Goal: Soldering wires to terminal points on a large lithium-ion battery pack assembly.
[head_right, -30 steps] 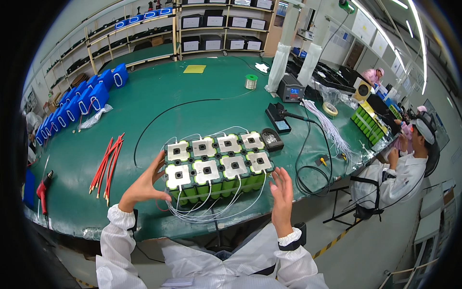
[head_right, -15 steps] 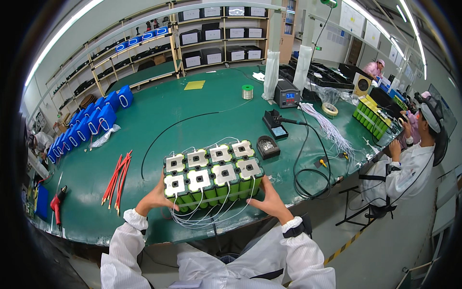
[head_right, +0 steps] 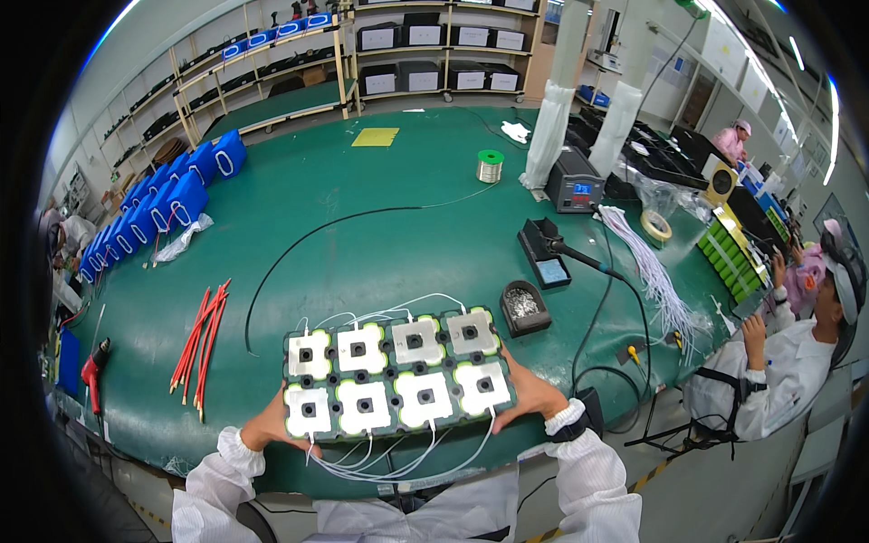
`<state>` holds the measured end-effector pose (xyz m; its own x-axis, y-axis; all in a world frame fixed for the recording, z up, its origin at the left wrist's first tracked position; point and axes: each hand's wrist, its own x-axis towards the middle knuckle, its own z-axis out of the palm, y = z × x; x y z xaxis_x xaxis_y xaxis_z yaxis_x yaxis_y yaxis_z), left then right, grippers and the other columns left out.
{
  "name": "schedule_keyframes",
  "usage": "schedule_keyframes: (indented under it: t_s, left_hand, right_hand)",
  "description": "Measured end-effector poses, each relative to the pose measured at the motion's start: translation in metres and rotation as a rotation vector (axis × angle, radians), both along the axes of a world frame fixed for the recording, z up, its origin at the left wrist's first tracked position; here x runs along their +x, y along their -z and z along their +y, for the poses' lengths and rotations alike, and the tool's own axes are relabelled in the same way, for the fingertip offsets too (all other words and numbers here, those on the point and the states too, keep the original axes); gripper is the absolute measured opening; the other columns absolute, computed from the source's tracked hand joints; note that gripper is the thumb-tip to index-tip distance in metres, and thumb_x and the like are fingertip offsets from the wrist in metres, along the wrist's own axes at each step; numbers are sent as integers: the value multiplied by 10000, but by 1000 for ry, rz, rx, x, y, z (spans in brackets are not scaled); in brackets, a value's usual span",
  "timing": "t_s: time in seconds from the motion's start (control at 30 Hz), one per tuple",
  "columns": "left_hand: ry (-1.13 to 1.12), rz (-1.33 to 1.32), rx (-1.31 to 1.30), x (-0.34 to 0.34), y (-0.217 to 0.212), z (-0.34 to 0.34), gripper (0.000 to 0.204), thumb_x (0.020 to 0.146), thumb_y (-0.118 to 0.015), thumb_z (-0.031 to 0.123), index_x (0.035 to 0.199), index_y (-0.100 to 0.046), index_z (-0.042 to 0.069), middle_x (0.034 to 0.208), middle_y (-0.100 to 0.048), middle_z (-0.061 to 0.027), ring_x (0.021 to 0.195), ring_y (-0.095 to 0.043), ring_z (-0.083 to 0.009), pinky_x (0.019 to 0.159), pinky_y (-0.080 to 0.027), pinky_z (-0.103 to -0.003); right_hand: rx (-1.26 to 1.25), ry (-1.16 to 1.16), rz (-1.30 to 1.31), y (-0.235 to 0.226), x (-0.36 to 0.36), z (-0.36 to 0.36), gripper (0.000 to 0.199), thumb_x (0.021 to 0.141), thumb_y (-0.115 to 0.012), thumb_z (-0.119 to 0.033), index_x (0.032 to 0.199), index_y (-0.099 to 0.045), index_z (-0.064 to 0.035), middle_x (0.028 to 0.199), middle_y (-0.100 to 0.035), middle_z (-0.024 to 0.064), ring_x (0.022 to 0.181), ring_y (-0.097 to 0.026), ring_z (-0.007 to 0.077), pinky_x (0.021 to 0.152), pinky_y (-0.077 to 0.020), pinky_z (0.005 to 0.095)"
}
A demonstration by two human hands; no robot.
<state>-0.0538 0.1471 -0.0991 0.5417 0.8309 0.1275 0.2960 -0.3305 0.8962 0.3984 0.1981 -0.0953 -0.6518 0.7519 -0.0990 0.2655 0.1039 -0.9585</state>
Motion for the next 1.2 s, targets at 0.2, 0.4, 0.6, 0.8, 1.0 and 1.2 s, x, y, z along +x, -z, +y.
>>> schedule_keyframes:
  t_s: [0.2, 0.4, 0.6, 0.8, 1.0, 1.2]
  left_hand:
    - [-65, -159, -141, 4, 30, -9, 1481, 345, -927, 428, 1442, -22, 13, 1399, -333, -148, 1304, -328, -281, 1130, -166, -397]
    - [-368, -470, -282, 37, 1, -24, 1416, 475, -894, 390, 1464, 42, 2, 1440, -279, -153, 1318, -315, -271, 1097, -247, -401]
    - [-717, -792, -849, 72, -83, -52, 917, 733, -726, 432, 1390, -246, 10, 1315, -437, -137, 1207, -434, -242, 1032, -341, -367]
    - [-775, -1205, -1393, 97, -126, -76, 699, 852, -546, 489, 1372, -352, 63, 1308, -490, -130, 1149, -518, -274, 969, -433, -429]
    - [-808, -1454, -1519, 117, -118, -61, 696, 865, -450, 596, 1322, -457, 71, 1256, -560, -122, 1096, -566, -287, 960, -437, -427]
    - [-840, -1656, -1490, 125, -88, -52, 590, 923, -376, 532, 1279, -487, 75, 1197, -587, -107, 1044, -603, -259, 893, -495, -403]
  right_hand:
    - [-58, 144, 193, 30, -2, -13, 1425, 394, -932, -315, 1468, -55, 15, 1499, -198, 198, 1389, -199, 278, 1146, -128, 384]
    - [-382, 234, 306, 18, -2, 8, 1115, 553, -857, -283, 1437, -225, -34, 1315, -483, 96, 1201, -472, 209, 1038, -353, 371]
    - [-848, 286, 105, -106, -44, 47, 752, 784, -654, -413, 1355, -374, -12, 1280, -515, 128, 1170, -501, 245, 991, -403, 395]
    - [-1183, 227, -471, -192, -103, 114, 738, 803, -613, -513, 1349, -419, -56, 1314, -508, 166, 1158, -530, 285, 996, -411, 418]
    - [-1198, 95, -762, -176, -162, 176, 746, 778, -603, -566, 1316, -468, -68, 1283, -541, 152, 1094, -577, 261, 936, -455, 386]
    - [-1137, -81, -944, -158, -217, 211, 632, 783, -609, -561, 1211, -560, -99, 1128, -637, 83, 936, -642, 193, 808, -526, 353]
